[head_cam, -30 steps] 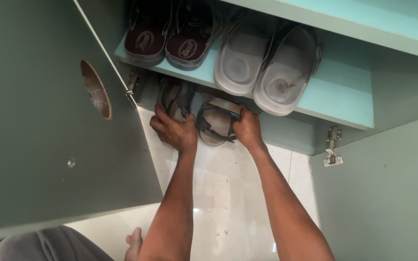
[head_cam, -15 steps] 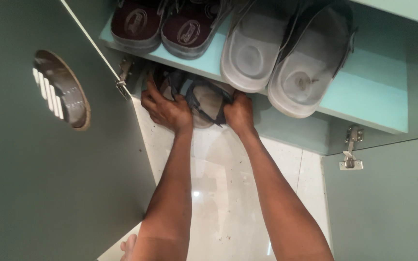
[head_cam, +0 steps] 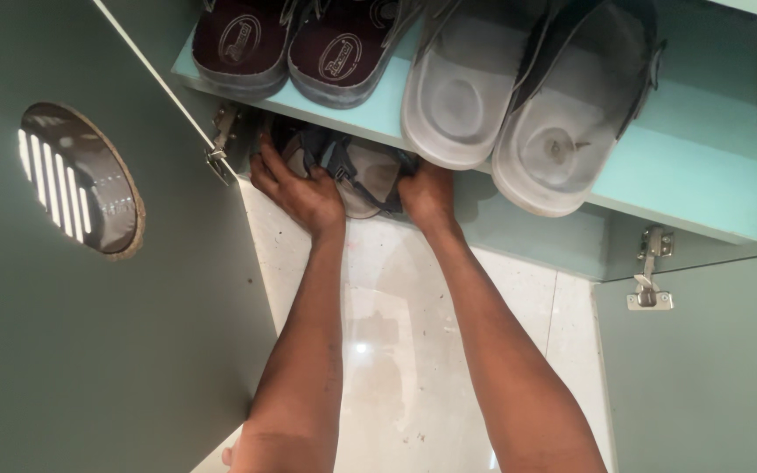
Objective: The person sits on the floor and organizes multiple pairs of shoes into a light green shoe cabinet. They pick up various sandals and shoes from the floor, place them on shelves inside the cabinet, and adjust their positions to fit neatly.
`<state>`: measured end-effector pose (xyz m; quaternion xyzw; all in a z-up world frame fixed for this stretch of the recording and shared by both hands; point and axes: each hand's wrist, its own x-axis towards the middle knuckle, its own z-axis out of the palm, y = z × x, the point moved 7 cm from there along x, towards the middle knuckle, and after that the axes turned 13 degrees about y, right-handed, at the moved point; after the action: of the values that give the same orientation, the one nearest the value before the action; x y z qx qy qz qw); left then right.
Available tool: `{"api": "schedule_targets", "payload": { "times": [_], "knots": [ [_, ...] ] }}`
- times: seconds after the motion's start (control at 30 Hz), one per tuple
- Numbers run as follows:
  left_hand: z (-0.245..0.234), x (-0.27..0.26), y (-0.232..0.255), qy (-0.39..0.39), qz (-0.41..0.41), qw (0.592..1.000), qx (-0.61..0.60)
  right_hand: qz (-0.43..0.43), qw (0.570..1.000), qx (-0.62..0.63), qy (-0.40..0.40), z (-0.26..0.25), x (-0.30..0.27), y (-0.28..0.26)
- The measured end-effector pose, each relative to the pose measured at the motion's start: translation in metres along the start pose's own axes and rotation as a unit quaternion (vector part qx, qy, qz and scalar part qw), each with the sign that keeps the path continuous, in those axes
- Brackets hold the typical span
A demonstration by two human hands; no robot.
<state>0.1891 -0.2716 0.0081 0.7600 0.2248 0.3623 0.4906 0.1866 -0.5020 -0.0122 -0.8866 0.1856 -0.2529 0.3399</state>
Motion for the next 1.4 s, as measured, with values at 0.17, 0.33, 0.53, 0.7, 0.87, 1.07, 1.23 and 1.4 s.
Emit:
{"api": "schedule_targets", "payload": {
  "times": [0.17,0.33,0.53,0.7,0.87,1.07,1.23,1.4],
  "knots": [
    [-0.007,0.002,0.006,-0.008,0.005,1.0,0.009,-0.043,0.993,0.111,-0.01,-0.03,-0.009,-0.039],
    [-0.014,0.007,-0.005,-0.021,-0.053,0.993,0.103,0.088,0.988,0.088,-0.097,-0.044,-0.023,-0.062],
    [-0.012,0.012,-0.016,-0.008,-0.019,0.992,0.122,0.054,0.986,0.11,-0.114,-0.023,-0.026,-0.072],
    [-0.008,0.015,-0.024,-0.001,-0.023,0.99,0.141,-0.014,0.988,0.097,-0.116,0.001,-0.028,-0.075],
    [-0.012,0.014,-0.021,-0.01,-0.033,0.991,0.128,0.01,0.988,0.09,-0.129,0.003,-0.027,-0.07],
    [-0.013,0.016,-0.017,-0.013,-0.016,0.99,0.139,0.009,0.989,0.084,-0.12,0.001,-0.029,-0.07],
    [-0.009,0.017,-0.023,-0.016,0.012,0.993,0.12,0.024,0.989,0.064,-0.128,0.0,-0.032,-0.067],
    [-0.011,0.02,-0.032,-0.059,0.073,0.992,0.09,0.006,0.99,0.06,-0.129,0.003,-0.034,-0.071]
  ]
}}
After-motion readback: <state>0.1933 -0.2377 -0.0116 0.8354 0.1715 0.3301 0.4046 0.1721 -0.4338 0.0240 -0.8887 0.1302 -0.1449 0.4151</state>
